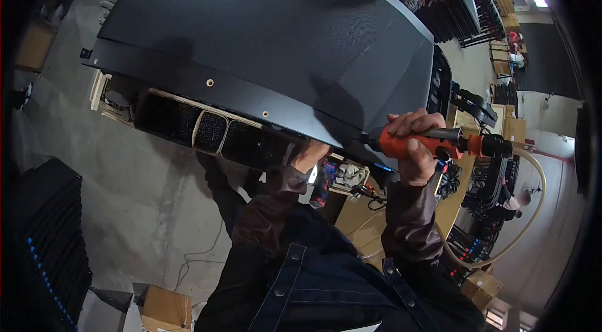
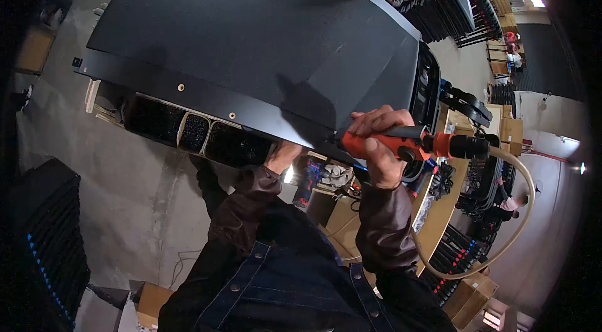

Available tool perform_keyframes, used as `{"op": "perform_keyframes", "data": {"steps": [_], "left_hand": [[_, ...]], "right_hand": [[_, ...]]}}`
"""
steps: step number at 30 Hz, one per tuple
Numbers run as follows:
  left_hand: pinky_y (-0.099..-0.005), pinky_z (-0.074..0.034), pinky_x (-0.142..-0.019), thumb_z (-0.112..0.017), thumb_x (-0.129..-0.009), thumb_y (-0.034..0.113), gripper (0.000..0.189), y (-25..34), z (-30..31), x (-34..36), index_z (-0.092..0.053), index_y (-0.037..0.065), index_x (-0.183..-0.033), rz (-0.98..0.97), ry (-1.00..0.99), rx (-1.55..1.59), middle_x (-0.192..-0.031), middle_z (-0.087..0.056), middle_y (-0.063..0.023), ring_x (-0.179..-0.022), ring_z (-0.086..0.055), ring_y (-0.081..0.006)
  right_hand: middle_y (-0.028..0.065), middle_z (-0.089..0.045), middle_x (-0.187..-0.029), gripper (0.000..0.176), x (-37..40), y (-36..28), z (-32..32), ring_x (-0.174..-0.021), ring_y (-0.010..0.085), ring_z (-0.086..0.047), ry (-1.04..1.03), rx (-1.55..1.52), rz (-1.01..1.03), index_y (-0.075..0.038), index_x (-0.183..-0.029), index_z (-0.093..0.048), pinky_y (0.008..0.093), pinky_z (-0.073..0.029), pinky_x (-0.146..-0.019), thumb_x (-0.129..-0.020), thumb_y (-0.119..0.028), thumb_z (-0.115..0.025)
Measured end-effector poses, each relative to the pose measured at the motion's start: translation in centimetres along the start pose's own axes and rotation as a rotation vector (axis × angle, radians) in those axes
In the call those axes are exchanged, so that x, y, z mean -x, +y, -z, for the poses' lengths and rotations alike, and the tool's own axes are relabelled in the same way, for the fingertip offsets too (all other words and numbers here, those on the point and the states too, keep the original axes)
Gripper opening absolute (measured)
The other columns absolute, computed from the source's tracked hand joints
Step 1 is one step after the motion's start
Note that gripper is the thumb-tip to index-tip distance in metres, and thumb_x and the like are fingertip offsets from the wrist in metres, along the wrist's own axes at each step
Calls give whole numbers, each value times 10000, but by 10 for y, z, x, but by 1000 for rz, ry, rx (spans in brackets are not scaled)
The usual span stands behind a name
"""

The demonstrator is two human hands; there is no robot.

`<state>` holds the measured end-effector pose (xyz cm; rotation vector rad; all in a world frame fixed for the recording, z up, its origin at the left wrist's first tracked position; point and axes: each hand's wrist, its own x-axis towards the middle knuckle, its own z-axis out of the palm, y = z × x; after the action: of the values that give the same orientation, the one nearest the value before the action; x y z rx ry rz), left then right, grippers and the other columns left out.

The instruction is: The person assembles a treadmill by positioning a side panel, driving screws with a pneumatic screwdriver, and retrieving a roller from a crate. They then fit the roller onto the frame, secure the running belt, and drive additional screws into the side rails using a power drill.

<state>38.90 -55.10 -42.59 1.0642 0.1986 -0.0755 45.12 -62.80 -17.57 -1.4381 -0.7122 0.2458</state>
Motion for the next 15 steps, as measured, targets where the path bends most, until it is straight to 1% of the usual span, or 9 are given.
{"op": "perform_keyframes", "data": {"steps": [4, 6, 9, 10, 12, 15], "left_hand": [[-309, -435, -1014, -484, -1024, 221, 435, 7, 23, -1, -477, -3, -1398, 27, -133, 10, -1357, -542, -102, -1206, -522, -193], [-312, -429, -1023, -480, -1025, 221, 437, 12, 27, -5, -474, -4, -1400, 30, -156, -4, -1362, -538, -102, -1212, -517, -196], [-317, -419, -1037, -473, -1027, 222, 439, 7, 14, -2, -468, -5, -1403, -5, -60, -32, -1369, -532, -103, -1221, -510, -200], [-318, -416, -1041, -471, -1027, 222, 440, -8, 3, 2, -466, -5, -1404, -31, 14, -60, -1371, -530, -103, -1224, -507, -201], [-321, -409, -1050, -466, -1028, 223, 441, -20, -23, 7, -462, -5, -1406, -73, 170, -136, -1375, -526, -103, -1230, -503, -203], [-325, -399, -1064, -460, -1030, 224, 444, -25, -40, 15, -456, -6, -1410, -99, 266, -198, -1382, -520, -104, -1239, -496, -207]], "right_hand": [[104, -577, -805, 361, -2, -2, -3, -759, 256, -632, 5, 8, -11, -64, -937, -518, 478, -508, -909, -753, -236, -777], [104, -578, -797, 359, -4, -3, -2, -756, 256, -631, 3, -7, -31, -64, -933, -519, 480, -510, -901, -747, -234, -776], [103, -577, -792, 354, -3, -3, -2, -757, 253, -628, -20, -15, -21, -63, -929, -522, 478, -509, -901, -746, -228, -775], [103, -577, -792, 354, -2, -3, -2, -757, 253, -628, -22, -17, -22, -63, -929, -522, 478, -509, -901, -746, -228, -775], [101, -575, -792, 353, 0, -2, -3, -753, 251, -625, 37, -22, -12, -62, -925, -522, 476, -507, -900, -747, -232, -774], [101, -575, -790, 347, -3, -3, -3, -745, 252, -624, 46, -17, -19, -62, -920, -522, 474, -508, -905, -749, -235, -770]]}}
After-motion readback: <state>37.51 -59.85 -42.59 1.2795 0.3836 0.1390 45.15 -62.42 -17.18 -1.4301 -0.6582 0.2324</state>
